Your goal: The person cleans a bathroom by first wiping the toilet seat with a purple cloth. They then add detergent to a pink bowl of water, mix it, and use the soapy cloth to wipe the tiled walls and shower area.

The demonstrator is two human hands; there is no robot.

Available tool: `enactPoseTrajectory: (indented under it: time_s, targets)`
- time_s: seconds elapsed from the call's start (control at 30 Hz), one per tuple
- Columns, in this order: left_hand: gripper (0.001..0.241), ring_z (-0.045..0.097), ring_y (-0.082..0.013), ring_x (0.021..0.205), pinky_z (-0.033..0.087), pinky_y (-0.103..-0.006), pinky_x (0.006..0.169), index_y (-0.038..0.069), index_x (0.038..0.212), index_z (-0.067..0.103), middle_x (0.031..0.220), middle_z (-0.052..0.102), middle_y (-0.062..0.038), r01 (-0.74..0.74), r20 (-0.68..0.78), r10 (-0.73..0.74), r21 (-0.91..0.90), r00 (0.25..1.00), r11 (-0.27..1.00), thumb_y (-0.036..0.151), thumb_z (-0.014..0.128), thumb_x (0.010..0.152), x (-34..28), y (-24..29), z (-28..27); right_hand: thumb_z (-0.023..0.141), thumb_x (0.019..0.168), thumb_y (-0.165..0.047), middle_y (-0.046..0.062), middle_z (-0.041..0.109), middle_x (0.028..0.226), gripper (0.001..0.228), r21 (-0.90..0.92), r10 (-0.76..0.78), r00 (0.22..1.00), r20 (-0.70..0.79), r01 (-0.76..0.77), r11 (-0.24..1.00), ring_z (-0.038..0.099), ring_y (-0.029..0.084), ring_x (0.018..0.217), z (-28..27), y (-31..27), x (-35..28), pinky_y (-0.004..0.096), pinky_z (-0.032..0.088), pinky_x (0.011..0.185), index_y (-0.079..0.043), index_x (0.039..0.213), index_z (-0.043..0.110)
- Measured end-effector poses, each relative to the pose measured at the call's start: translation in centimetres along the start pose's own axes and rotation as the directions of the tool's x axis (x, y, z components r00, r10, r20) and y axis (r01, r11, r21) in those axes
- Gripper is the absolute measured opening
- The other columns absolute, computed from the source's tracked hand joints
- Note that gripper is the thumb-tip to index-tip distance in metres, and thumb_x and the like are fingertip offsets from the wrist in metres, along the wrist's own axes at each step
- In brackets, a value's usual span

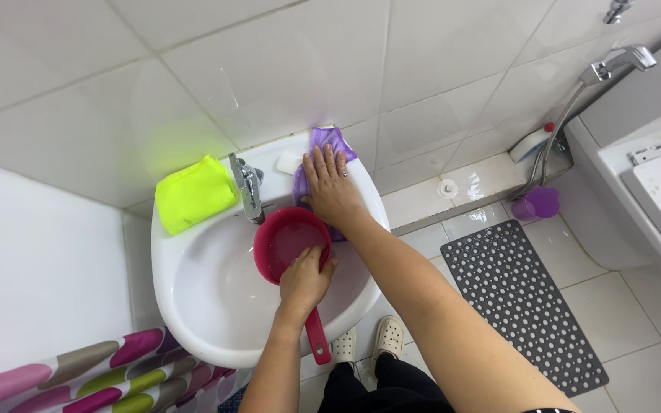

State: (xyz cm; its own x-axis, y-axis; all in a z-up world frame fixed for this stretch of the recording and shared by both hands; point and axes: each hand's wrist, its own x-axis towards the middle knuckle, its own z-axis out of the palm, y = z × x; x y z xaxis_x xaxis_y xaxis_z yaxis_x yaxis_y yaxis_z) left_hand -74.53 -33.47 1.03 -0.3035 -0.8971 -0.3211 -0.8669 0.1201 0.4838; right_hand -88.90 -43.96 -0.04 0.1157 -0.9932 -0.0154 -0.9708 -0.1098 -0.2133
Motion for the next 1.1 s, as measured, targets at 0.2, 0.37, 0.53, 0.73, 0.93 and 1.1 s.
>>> enactPoseTrajectory:
  time_s: [0.2,0.37,0.53,0.73,0.93,1.1]
  targets:
    - [0.037,0.065,-0.0368,0.108,0.051,-0.0492,0.090,0.007,0.118,0.067,0.116,0.070,-0.013,-0.206,-0.100,0.208,0.026,0.973,0.978,0.030,0.070,0.088,0.9,-2.6,1.7,0.056,0.096,-0.017,0.037,0.018,0.164,0.077,-0.222,-0.098,0.964,-0.247,0.043,0.974,0.018,0.045,0.155,7.7,2.1,0.4,0.052,0.015,0.127,0.012,0.158,0.020]
    - [0.019,0.066,-0.0360,0.103,0.050,-0.0505,0.093,0.007,0.104,0.073,0.103,0.073,-0.014,-0.302,-0.035,0.308,0.123,0.951,0.945,0.016,0.066,0.090,0.6,-4.4,0.8,0.059,0.085,-0.006,0.030,0.044,0.147,0.055,0.063,-0.045,0.948,-0.314,0.069,0.996,0.042,0.046,0.138,6.2,2.1,-3.5,0.051,0.032,0.117,0.006,0.138,0.048]
    - [0.033,0.068,-0.0326,0.101,0.042,-0.0537,0.108,0.010,0.112,0.075,0.103,0.074,-0.012,-0.346,-0.049,0.364,0.219,0.930,0.912,-0.001,0.059,0.085,-0.9,-6.2,-0.3,0.062,0.078,0.007,0.018,0.071,0.119,0.046,0.533,0.197,0.924,-0.327,0.008,0.846,0.068,0.038,0.108,-1.5,0.1,-6.7,0.043,0.054,0.096,-0.008,0.121,0.069]
    - [0.080,0.065,-0.0463,0.120,0.037,-0.0561,0.098,0.018,0.135,0.056,0.139,0.058,-0.019,-0.261,-0.578,0.559,0.519,0.595,0.814,0.041,0.074,0.060,-3.5,-7.9,-4.0,0.068,0.087,-0.015,0.015,0.072,0.107,0.035,0.811,0.409,0.874,-0.262,-0.030,0.584,0.072,0.031,0.093,-6.5,-7.8,-8.5,0.037,0.057,0.082,-0.009,0.121,0.065]
    - [0.099,0.070,-0.0438,0.100,0.055,-0.0511,0.086,0.003,0.157,0.023,0.108,0.073,-0.026,0.255,-0.110,-0.245,0.087,0.963,0.963,0.054,0.072,0.087,-2.3,-8.2,-7.0,0.065,0.098,-0.040,0.019,0.065,0.123,0.036,0.577,0.194,0.965,-0.175,-0.059,0.815,0.061,0.040,0.115,6.6,-9.5,-5.6,0.050,0.049,0.097,-0.011,0.119,0.066]
    - [0.080,0.072,-0.0444,0.093,0.056,-0.0530,0.082,0.007,0.155,0.030,0.095,0.074,-0.025,0.208,-0.088,-0.199,0.097,0.976,0.973,0.042,0.065,0.092,-1.1,-10.5,-5.0,0.057,0.095,-0.038,0.021,0.040,0.153,0.047,0.045,-0.062,0.899,0.433,0.047,0.998,0.037,0.045,0.141,7.4,-10.1,-5.0,0.061,0.029,0.116,-0.029,0.141,0.059]
